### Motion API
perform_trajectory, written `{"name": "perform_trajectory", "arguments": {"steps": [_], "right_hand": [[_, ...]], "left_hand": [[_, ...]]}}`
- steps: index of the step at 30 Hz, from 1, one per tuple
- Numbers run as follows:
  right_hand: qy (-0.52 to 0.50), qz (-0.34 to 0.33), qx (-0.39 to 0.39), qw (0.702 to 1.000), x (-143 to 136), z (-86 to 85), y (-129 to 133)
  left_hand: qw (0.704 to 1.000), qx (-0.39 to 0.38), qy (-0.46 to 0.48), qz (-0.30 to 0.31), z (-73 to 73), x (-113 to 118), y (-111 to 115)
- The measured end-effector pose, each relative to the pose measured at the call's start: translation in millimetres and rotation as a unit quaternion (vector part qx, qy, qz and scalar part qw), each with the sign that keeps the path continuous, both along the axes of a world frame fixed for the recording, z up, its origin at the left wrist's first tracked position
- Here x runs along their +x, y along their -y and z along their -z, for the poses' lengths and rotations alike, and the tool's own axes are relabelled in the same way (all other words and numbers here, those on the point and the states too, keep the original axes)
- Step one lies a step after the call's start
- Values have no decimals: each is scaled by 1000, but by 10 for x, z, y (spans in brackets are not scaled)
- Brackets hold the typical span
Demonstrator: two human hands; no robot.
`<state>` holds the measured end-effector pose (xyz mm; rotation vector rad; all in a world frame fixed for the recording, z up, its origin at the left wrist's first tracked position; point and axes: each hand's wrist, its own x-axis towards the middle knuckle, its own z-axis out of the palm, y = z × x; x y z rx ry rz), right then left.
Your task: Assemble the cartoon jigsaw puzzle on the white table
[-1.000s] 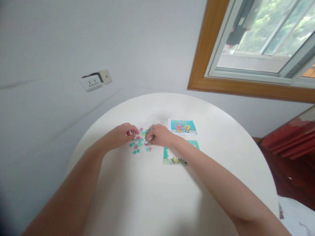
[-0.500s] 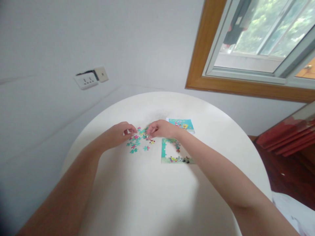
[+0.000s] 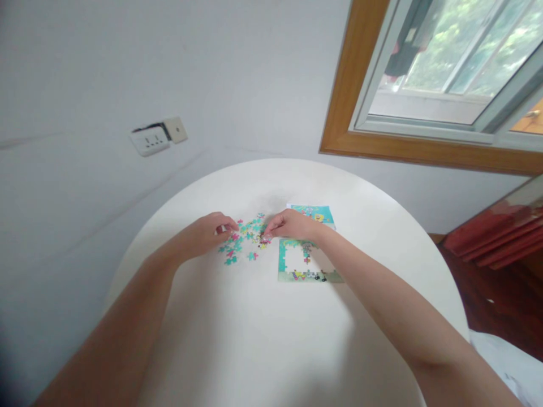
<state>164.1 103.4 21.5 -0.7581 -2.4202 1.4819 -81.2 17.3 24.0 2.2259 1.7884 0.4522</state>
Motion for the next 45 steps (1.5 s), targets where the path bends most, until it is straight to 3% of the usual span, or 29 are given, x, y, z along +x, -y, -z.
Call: {"name": "perform_trajectory", "arguments": {"steps": [8, 12, 14, 18, 22, 27, 32, 36, 45], "right_hand": [[0, 24, -15, 1000, 120, -66, 35], [-19, 32, -36, 999, 187, -137, 105], [-21, 45, -27, 998, 234, -164, 145], [-25, 63, -11, 998, 339, -175, 222], [-5, 106, 74, 992, 501, -185, 352], [10, 180, 242, 953, 863, -135, 601], [56, 145, 368, 917, 1125, 71, 778], [97, 134, 394, 904, 1140, 131, 830], [118, 115, 392, 905, 1097, 127, 814]], "left_hand": [[997, 64, 8, 28, 46, 80, -41], [987, 136, 55, 69, 61, 345, -44], [983, 132, 74, 103, 61, 512, -10], [985, 107, 93, 99, 49, 754, 64], [982, 73, 145, 94, 92, 871, 74], [982, 93, 143, 74, 186, 1074, 103], [987, 110, 98, 63, 250, 1262, 129], [990, 112, 65, 50, 290, 1313, 98], [990, 132, 37, 45, 315, 1356, 79]]}}
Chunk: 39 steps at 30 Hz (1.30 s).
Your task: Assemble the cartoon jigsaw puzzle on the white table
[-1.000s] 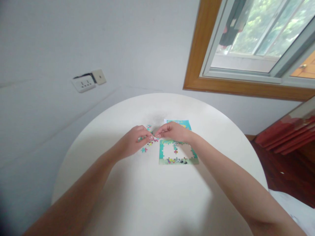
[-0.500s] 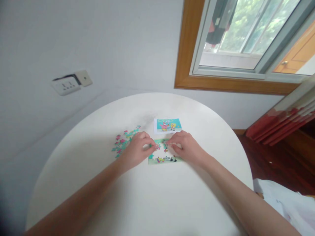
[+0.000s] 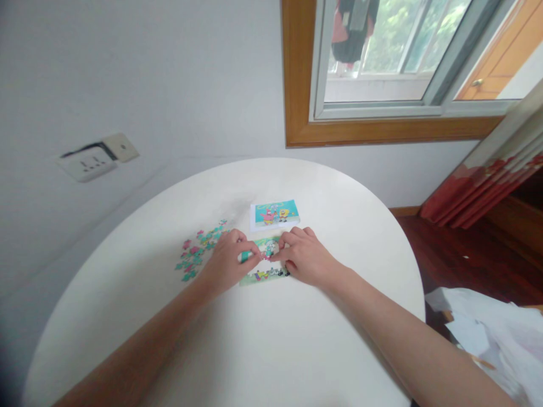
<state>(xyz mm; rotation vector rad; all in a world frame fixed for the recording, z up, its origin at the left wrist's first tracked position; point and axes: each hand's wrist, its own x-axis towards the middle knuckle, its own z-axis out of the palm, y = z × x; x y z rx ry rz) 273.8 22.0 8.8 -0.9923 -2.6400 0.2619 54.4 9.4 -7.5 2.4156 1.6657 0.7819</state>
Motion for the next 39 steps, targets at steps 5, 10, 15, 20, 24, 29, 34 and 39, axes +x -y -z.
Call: {"name": "perform_trajectory", "arguments": {"steps": [5, 10, 15, 20, 24, 29, 34, 39], "right_hand": [[7, 0, -3, 1000, -1, -31, 8], [9, 1, -1, 1000, -2, -45, 12], [6, -1, 3, 1000, -5, -35, 10], [6, -3, 5, 1000, -3, -28, 4], [12, -5, 5, 1000, -1, -23, -2], [13, -4, 5, 1000, -3, -30, -1], [16, -5, 1, 1000, -3, -40, 9], [15, -4, 6, 1000, -4, -37, 12]], "left_hand": [[1000, 5, -12, 6, 23, -17, -3], [999, 4, -36, 16, 9, -32, 2], [998, 5, -58, 10, -21, -18, 13], [997, 15, -79, -9, -30, 4, 18], [996, 20, -85, -10, -25, 3, 12], [998, 23, -65, 5, -43, -46, -4], [998, 26, -50, 43, -50, -70, -6], [997, 15, -60, 46, -22, -33, -6]]}}
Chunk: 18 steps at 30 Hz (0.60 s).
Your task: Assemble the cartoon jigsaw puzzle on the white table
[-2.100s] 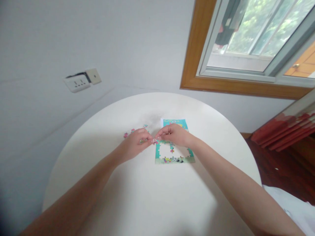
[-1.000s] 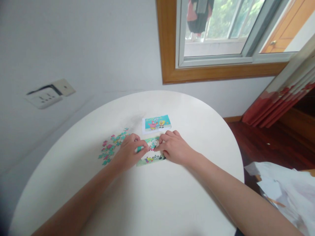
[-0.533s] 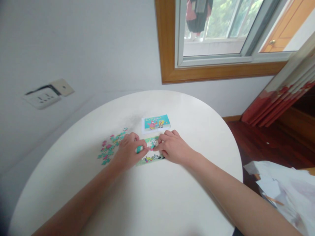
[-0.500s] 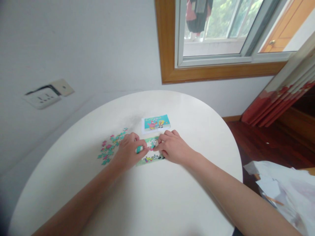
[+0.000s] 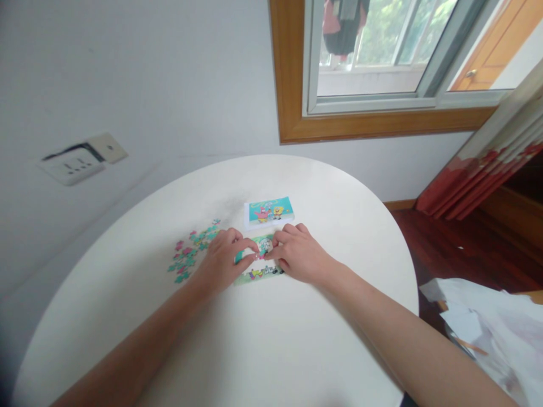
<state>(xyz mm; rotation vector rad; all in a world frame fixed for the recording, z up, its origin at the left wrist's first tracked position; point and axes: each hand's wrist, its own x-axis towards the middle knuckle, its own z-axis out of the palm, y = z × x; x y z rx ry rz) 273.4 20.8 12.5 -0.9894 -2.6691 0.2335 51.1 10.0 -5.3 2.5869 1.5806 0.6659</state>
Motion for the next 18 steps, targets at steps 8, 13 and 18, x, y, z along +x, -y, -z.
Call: {"name": "perform_trajectory", "arguments": {"steps": [8, 13, 18], "right_hand": [[5, -1, -2, 1000, -4, -11, 1], [1, -1, 3, 1000, -7, -4, 3], [1, -1, 0, 1000, -4, -2, 8]], "left_hand": [[1000, -7, -2, 0, -11, 26, 22], [1000, -11, 8, 0, -28, 13, 23], [1000, 3, 18, -6, -54, -25, 21]]}}
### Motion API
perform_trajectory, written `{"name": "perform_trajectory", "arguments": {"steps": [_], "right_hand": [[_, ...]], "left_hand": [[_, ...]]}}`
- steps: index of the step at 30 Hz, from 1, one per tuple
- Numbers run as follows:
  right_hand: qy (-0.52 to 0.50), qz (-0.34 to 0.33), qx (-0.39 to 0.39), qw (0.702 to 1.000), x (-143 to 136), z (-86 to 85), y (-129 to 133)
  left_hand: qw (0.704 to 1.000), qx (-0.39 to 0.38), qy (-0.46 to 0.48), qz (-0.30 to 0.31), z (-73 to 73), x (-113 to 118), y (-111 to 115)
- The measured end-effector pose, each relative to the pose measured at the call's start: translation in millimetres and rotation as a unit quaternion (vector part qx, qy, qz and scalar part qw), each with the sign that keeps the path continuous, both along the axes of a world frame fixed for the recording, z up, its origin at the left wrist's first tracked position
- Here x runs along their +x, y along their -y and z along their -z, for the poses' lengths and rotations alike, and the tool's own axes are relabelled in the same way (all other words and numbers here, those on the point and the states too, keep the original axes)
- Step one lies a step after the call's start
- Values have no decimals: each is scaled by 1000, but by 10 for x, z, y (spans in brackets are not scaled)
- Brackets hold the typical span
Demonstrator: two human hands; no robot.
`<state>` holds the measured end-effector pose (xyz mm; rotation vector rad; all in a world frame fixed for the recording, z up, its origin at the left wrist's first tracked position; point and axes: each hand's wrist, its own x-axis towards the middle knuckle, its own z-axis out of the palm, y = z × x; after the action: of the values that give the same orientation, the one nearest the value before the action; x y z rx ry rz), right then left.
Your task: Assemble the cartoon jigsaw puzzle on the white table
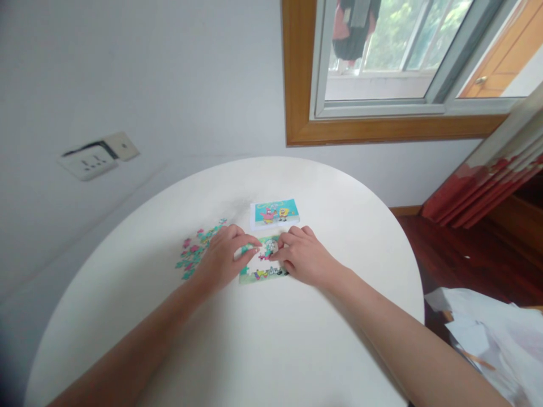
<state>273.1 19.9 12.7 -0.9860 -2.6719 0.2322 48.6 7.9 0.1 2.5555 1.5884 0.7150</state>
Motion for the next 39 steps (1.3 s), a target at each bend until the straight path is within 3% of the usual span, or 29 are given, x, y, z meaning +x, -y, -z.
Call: {"name": "perform_trajectory", "arguments": {"steps": [15, 18, 22, 28, 33, 39], "right_hand": [[0, 6, 2, 1000, 8, 19, 2], [-7, 2, 8, 1000, 19, 51, -2], [-24, 1, 20, 1000, 4, 84, 3], [-28, -3, 39, 999, -49, 107, 23], [-61, 28, 45, 997, 34, 119, -44], [-104, 57, 54, 991, 221, 195, -212]], "left_hand": [[1000, 2, 13, -1, 20, -18, -6], [999, 33, 29, -27, -16, -144, -56], [989, 65, 69, -115, -59, -481, -155], [967, 96, 142, -187, -35, -927, -287], [958, 85, 176, -211, 32, -1023, -334], [965, 96, 145, -195, 119, -1056, -356]]}}
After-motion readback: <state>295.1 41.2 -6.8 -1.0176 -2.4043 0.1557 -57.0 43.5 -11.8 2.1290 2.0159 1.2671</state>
